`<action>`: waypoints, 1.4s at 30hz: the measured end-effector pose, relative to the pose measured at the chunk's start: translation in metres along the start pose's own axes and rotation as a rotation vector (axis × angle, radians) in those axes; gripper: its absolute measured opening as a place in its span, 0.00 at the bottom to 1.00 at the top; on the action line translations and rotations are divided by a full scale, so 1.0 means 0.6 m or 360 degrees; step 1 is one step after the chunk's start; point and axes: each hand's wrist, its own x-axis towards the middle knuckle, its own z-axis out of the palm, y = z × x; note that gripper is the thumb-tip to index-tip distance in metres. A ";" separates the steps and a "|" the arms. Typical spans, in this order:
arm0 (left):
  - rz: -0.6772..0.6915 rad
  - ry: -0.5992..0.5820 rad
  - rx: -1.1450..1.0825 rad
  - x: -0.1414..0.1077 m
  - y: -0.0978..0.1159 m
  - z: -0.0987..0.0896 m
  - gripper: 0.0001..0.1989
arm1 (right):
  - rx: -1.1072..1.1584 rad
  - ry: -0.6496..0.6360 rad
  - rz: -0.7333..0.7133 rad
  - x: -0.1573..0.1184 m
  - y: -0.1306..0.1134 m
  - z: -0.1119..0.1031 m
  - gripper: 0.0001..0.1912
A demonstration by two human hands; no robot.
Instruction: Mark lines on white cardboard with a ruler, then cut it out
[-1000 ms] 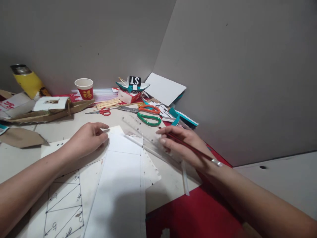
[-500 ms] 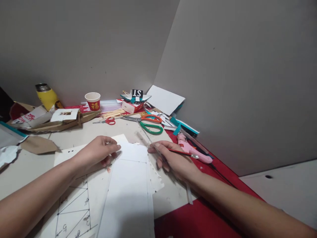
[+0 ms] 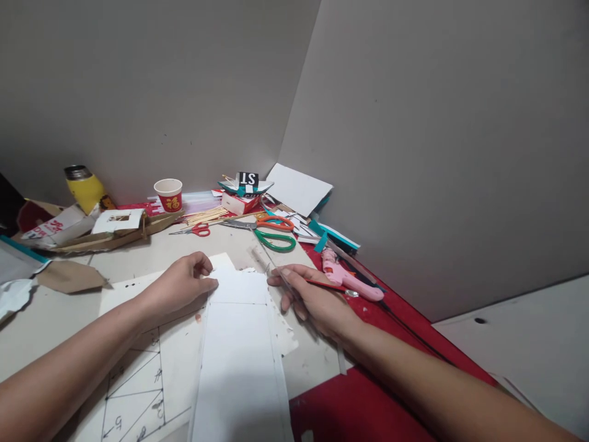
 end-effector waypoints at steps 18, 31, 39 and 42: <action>0.0560 0.0535 -0.1234 -0.018 0.046 -0.075 0.17 | 0.0349 0.0178 -0.0369 -0.014 -0.042 -0.028 0.29; 0.0525 0.0530 -0.1328 -0.015 0.039 -0.075 0.19 | 0.0486 0.0046 -0.0419 -0.017 -0.034 -0.029 0.28; 0.0504 0.0442 -0.1253 -0.012 0.040 -0.075 0.15 | 0.0331 -0.0029 -0.0429 -0.023 -0.036 -0.032 0.25; 0.0457 0.0369 -0.1219 -0.011 0.037 -0.074 0.14 | 0.0328 -0.0032 -0.0419 -0.026 -0.037 -0.031 0.23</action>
